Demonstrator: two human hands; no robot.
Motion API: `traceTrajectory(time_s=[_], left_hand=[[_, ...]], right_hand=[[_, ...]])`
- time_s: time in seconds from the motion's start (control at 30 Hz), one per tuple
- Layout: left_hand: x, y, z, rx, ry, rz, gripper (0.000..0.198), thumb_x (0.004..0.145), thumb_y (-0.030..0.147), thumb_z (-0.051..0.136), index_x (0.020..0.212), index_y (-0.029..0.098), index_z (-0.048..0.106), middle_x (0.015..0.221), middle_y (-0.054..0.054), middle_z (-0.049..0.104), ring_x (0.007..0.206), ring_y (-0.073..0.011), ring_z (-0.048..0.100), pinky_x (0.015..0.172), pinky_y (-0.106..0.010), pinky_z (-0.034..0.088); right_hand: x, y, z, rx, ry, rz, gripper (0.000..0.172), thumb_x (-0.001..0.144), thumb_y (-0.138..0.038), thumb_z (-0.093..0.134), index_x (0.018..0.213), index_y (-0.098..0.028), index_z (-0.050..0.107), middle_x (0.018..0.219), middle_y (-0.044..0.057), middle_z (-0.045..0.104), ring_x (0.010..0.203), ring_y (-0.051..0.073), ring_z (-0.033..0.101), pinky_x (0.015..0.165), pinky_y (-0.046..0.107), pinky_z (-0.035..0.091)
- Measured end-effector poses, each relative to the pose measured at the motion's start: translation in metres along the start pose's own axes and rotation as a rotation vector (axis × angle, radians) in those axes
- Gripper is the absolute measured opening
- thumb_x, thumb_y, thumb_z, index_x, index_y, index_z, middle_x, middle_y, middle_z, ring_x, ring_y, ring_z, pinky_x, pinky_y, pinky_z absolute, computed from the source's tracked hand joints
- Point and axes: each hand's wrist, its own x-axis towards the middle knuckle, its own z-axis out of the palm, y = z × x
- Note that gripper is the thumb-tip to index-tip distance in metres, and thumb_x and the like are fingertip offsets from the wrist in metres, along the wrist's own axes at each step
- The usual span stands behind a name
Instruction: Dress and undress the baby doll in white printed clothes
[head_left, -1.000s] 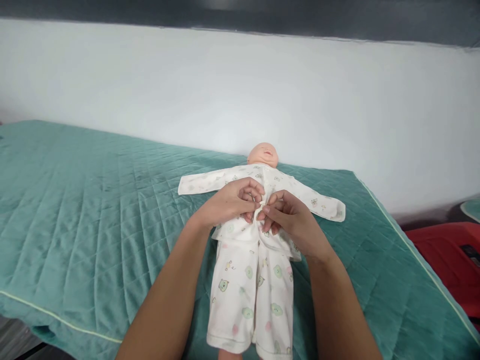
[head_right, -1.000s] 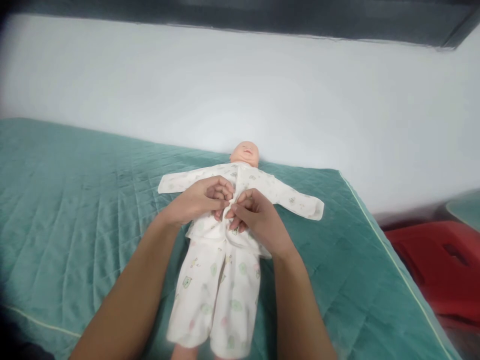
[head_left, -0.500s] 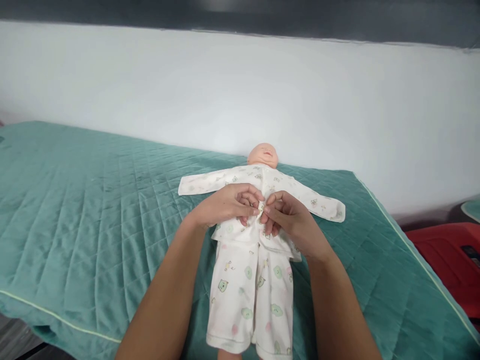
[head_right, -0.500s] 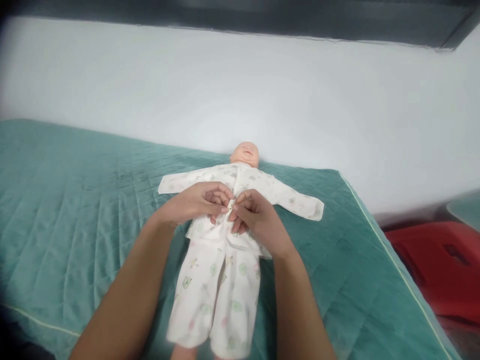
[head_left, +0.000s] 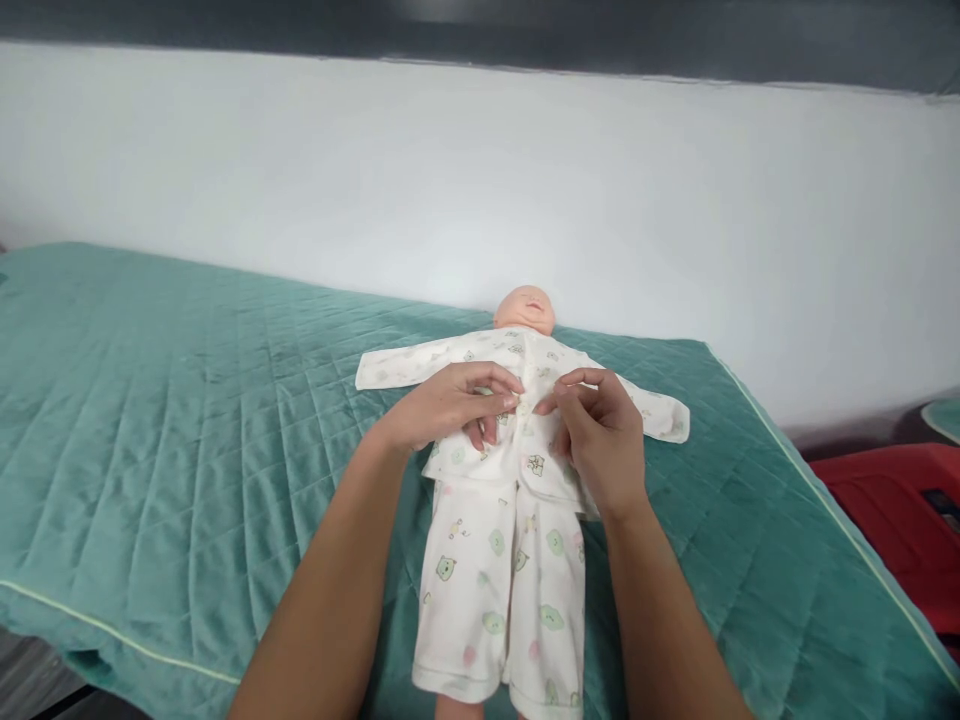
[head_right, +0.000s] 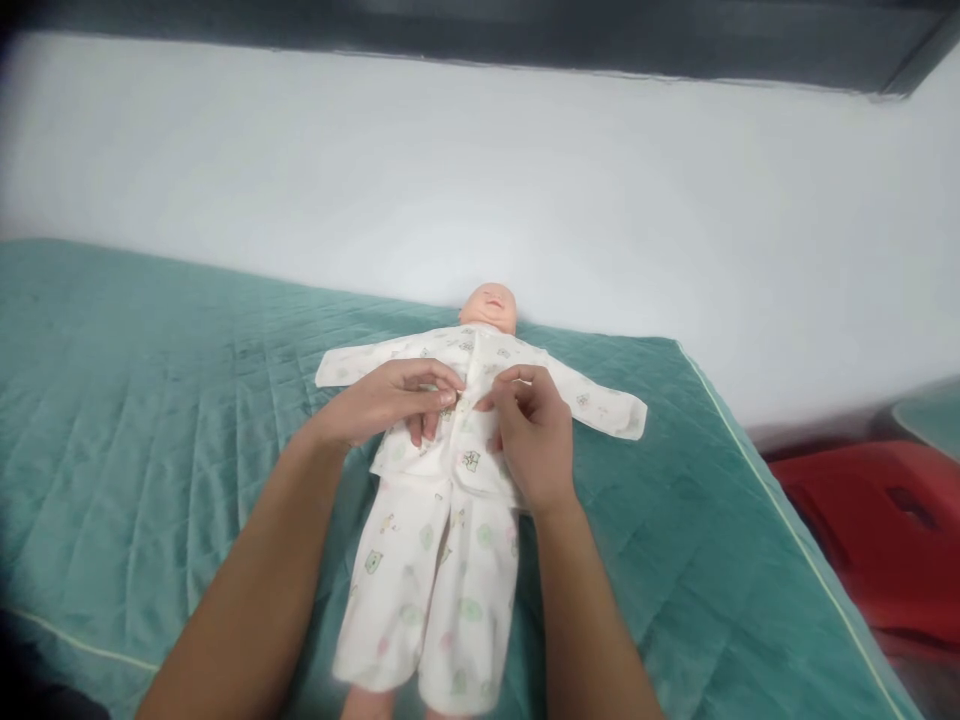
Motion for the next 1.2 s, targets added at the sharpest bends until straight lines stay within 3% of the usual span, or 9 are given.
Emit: traceTrajectory(time_s=[0.4,0.63,0.9,1.07,1.2], left_hand=[[0.000,0.006,0.006,0.026,-0.001,0.025,0.019,0.085,0.032,0.070,0.095,0.016,0.069,0.069,0.001,0.062,0.055,-0.0086,0.060,0.048,-0.019,0.050],[0.001,0.005,0.006,0.036,-0.020,0.036,0.013,0.086,0.029,0.068,0.088,0.016,0.066,0.062,0.001,0.060,0.052,-0.0088,0.058,0.048,-0.019,0.048],[0.001,0.003,0.006,0.023,-0.006,0.035,0.012,0.087,0.025,0.065,0.095,0.017,0.067,0.067,0.002,0.060,0.054,-0.0086,0.059,0.048,-0.019,0.050],[0.000,0.005,0.006,0.031,0.012,0.026,0.018,0.087,0.028,0.065,0.102,0.018,0.068,0.075,0.001,0.062,0.055,-0.0084,0.060,0.048,-0.020,0.051],[0.001,0.003,0.006,0.025,-0.005,0.044,0.022,0.088,0.034,0.065,0.102,0.018,0.067,0.075,0.001,0.062,0.055,-0.0085,0.060,0.048,-0.019,0.050]], right_hand=[[-0.001,0.004,0.003,-0.100,-0.055,-0.005,0.013,0.090,-0.038,0.064,0.095,-0.026,0.060,0.074,-0.002,0.073,0.040,0.008,0.044,0.041,0.024,0.036],[-0.002,0.002,0.004,-0.004,0.026,-0.051,0.012,0.092,-0.036,0.063,0.092,-0.025,0.059,0.074,-0.002,0.073,0.040,0.008,0.046,0.041,0.024,0.035],[-0.002,0.009,0.005,-0.091,0.046,-0.090,0.012,0.093,-0.036,0.061,0.094,-0.024,0.060,0.071,-0.004,0.072,0.040,0.008,0.049,0.044,0.023,0.039],[-0.004,0.012,0.005,-0.204,0.040,-0.216,0.010,0.093,-0.033,0.062,0.094,-0.024,0.063,0.071,-0.004,0.072,0.042,0.008,0.049,0.047,0.023,0.042],[-0.004,0.012,0.004,-0.112,0.052,-0.229,0.011,0.093,-0.034,0.063,0.095,-0.023,0.065,0.071,-0.003,0.073,0.041,0.008,0.046,0.045,0.024,0.040]])
